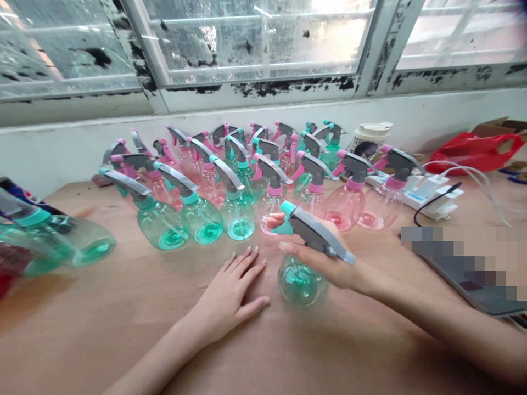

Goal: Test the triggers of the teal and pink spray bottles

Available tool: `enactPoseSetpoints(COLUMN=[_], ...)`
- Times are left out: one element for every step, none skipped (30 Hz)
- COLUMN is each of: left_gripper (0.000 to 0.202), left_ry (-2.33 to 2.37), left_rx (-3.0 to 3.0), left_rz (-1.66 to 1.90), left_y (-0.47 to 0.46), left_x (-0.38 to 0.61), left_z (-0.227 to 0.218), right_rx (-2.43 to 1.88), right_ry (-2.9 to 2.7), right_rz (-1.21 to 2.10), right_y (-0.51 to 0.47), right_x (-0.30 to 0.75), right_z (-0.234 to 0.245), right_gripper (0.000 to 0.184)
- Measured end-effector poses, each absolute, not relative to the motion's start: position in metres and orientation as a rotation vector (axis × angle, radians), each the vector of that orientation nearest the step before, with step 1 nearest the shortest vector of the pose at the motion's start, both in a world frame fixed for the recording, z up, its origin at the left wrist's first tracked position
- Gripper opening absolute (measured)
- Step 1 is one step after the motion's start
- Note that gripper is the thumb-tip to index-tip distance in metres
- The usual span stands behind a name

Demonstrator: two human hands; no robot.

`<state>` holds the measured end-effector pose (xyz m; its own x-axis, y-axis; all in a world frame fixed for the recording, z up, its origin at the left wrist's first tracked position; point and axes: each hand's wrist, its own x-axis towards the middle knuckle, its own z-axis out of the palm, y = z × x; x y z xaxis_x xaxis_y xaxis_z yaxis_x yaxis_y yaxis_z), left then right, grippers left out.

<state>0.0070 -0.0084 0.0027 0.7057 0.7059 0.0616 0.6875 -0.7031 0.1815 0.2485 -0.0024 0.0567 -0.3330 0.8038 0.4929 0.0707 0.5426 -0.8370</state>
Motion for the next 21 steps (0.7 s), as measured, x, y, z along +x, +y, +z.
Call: enactPoseSetpoints(left_gripper=[0.062, 0.062, 0.063, 0.063, 0.063, 0.063, 0.063, 0.063, 0.063, 0.062, 0.062, 0.062, 0.062, 0.062, 0.063, 0.063, 0.064, 0.064, 0.064, 0.064, 0.063], left_ry=[1.14, 1.141, 1.144, 1.143, 1.144, 1.143, 1.141, 1.141, 1.142, 1.142, 1.143, 1.141, 1.141, 1.14, 1.14, 1.142, 1.143, 1.145, 1.146, 1.145, 1.145], left_rx=[2.762, 2.759, 2.759, 2.762, 2.767, 2.773, 2.779, 2.784, 2.787, 2.787, 2.785, 2.783, 2.78, 2.778, 2.777, 2.778, 2.778, 2.778, 2.778, 2.778, 2.778], left_rz=[0.187, 0.183, 0.181, 0.178, 0.176, 0.173, 0.17, 0.17, 0.173, 0.179, 0.186, 0.191, 0.191, 0.188, 0.182, 0.175, 0.169, 0.169, 0.171, 0.176, 0.181], left_y=[-0.009, -0.009, -0.009, -0.009, -0.009, -0.009, -0.009, -0.008, -0.008, -0.008, -0.008, -0.008, -0.007, -0.007, -0.008, -0.008, -0.008, -0.008, -0.008, -0.008, -0.008], left_x=[0.007, 0.007, 0.007, 0.007, 0.007, 0.007, 0.007, 0.006, 0.006, 0.006, 0.006, 0.006, 0.006, 0.006, 0.006, 0.007, 0.007, 0.007, 0.007, 0.007, 0.007], left_z=[0.003, 0.003, 0.003, 0.003, 0.002, 0.002, 0.002, 0.001, 0.001, 0.001, 0.001, 0.001, 0.002, 0.002, 0.003, 0.003, 0.003, 0.003, 0.003, 0.003, 0.003], right_rx=[-0.731, -0.729, -0.722, -0.713, -0.701, -0.69, -0.68, -0.674, -0.671, -0.679, -0.698, -0.722, -0.743, -0.759, -0.768, -0.772, -0.772, -0.774, -0.782, -0.787, -0.788], right_ry=[-1.764, -1.765, -1.763, -1.76, -1.755, -1.749, -1.741, -1.733, -1.726, -1.723, -1.729, -1.746, -1.766, -1.785, -1.801, -1.812, -1.817, -1.818, -1.82, -1.821, -1.82], right_rz=[0.896, 0.894, 0.892, 0.896, 0.904, 0.918, 0.933, 0.951, 0.963, 0.964, 0.951, 0.921, 0.877, 0.827, 0.782, 0.749, 0.73, 0.721, 0.723, 0.73, 0.741], right_y=[-0.002, -0.002, -0.002, -0.002, -0.002, -0.001, -0.001, -0.002, -0.002, -0.003, -0.003, -0.004, -0.005, -0.006, -0.006, -0.007, -0.006, -0.006, -0.005, -0.005, -0.004], right_x=[0.248, 0.248, 0.248, 0.247, 0.247, 0.247, 0.246, 0.246, 0.246, 0.247, 0.247, 0.248, 0.249, 0.249, 0.25, 0.25, 0.25, 0.25, 0.25, 0.25, 0.25], right_z=[0.057, 0.058, 0.058, 0.058, 0.058, 0.059, 0.059, 0.059, 0.06, 0.06, 0.062, 0.063, 0.065, 0.066, 0.067, 0.068, 0.068, 0.068, 0.067, 0.067, 0.066], right_gripper=[0.032, 0.032, 0.032, 0.032, 0.032, 0.032, 0.031, 0.031, 0.029, 0.027, 0.024, 0.019, 0.015, 0.01, 0.005, 0.003, 0.005, 0.008, 0.012, 0.014, 0.016])
